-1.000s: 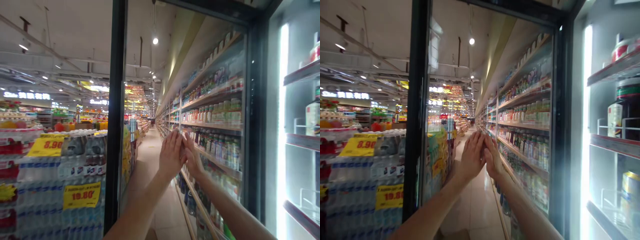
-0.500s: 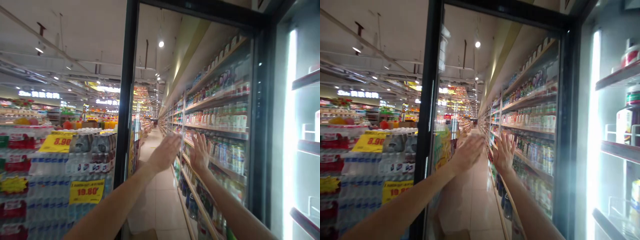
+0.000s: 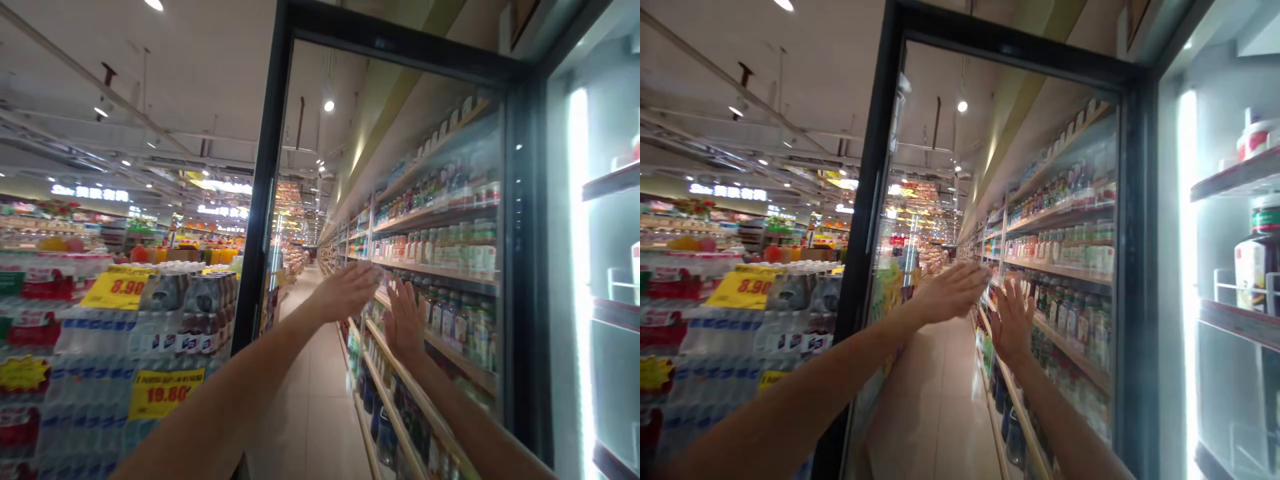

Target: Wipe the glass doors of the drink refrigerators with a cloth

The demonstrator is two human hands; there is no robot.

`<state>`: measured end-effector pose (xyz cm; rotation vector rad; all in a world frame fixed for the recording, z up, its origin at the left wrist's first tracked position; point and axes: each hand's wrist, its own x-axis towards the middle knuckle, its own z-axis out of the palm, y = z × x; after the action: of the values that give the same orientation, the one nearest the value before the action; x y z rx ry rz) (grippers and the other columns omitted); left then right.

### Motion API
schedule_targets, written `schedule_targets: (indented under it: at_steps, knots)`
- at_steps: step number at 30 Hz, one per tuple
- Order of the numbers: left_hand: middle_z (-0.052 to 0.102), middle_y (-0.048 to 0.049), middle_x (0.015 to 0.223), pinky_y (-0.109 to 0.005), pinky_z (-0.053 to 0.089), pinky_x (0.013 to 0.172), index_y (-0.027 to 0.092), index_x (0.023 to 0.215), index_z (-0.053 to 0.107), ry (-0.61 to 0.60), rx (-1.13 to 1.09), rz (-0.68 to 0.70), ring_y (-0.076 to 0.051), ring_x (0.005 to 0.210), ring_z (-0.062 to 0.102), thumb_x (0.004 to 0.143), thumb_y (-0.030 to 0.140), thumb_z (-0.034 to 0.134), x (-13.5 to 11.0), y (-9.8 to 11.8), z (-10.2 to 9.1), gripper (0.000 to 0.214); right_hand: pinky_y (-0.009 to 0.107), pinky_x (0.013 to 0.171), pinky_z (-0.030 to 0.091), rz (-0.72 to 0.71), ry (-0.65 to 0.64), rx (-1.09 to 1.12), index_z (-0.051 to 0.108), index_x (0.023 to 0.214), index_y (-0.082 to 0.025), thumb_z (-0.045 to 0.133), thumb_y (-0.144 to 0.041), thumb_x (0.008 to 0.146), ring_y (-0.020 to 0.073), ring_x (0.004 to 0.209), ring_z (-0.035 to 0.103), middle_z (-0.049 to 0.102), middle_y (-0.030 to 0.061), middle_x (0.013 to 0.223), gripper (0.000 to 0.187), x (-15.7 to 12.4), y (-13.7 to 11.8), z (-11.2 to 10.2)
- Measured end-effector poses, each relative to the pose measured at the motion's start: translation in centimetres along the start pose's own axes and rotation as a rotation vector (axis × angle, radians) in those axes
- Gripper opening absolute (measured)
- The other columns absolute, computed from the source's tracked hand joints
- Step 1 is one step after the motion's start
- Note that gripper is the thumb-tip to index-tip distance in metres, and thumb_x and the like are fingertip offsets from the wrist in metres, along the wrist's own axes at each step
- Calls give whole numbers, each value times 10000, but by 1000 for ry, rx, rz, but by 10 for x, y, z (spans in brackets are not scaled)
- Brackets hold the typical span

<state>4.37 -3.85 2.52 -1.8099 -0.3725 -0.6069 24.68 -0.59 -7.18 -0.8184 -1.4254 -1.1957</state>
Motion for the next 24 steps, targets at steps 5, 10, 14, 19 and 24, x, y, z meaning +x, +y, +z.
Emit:
schedule_targets:
  at_steps: [5, 10, 14, 19, 24]
  knots:
    - [347, -138, 1466, -471, 254, 1125, 116, 1315, 444, 91, 49, -394, -294, 1381, 253, 894, 292, 422, 21, 2, 4, 456, 523, 1097, 190, 41, 2, -65, 207, 1458, -198, 397, -291, 890, 257, 1356, 331, 402, 156, 1435, 606, -1, 21, -4]
    - [448, -65, 1412, -366, 269, 1125, 161, 1273, 501, -5, -48, 156, -213, 1323, 373, 916, 309, 373, 33, 26, 17, 407, 570, 1058, 224, 275, 85, -77, 229, 1448, -163, 352, -298, 904, 289, 1347, 334, 376, 198, 1436, 574, -4, 19, 1]
    - [359, -131, 1460, -469, 259, 1118, 105, 1321, 438, 77, 7, -342, -286, 1372, 273, 901, 291, 398, 52, 3, 5, 461, 549, 1058, 247, 265, 90, -43, 281, 1430, -164, 351, -279, 904, 277, 1346, 339, 411, 182, 1417, 543, -6, 19, 2]
    - [420, -89, 1430, -389, 250, 1137, 123, 1290, 479, -11, -47, 46, -240, 1346, 332, 914, 285, 372, 56, -3, 0, 423, 536, 1071, 238, 276, 99, -20, 298, 1425, -175, 336, -248, 899, 261, 1349, 336, 429, 162, 1408, 533, -5, 21, 0]
    - [373, -158, 1445, -454, 234, 1137, 69, 1323, 415, 112, 49, -328, -268, 1374, 271, 890, 260, 407, 41, -27, -8, 474, 528, 1077, 231, 281, 85, -23, 296, 1424, -174, 336, -251, 897, 256, 1357, 321, 417, 158, 1418, 535, -5, 21, -1]
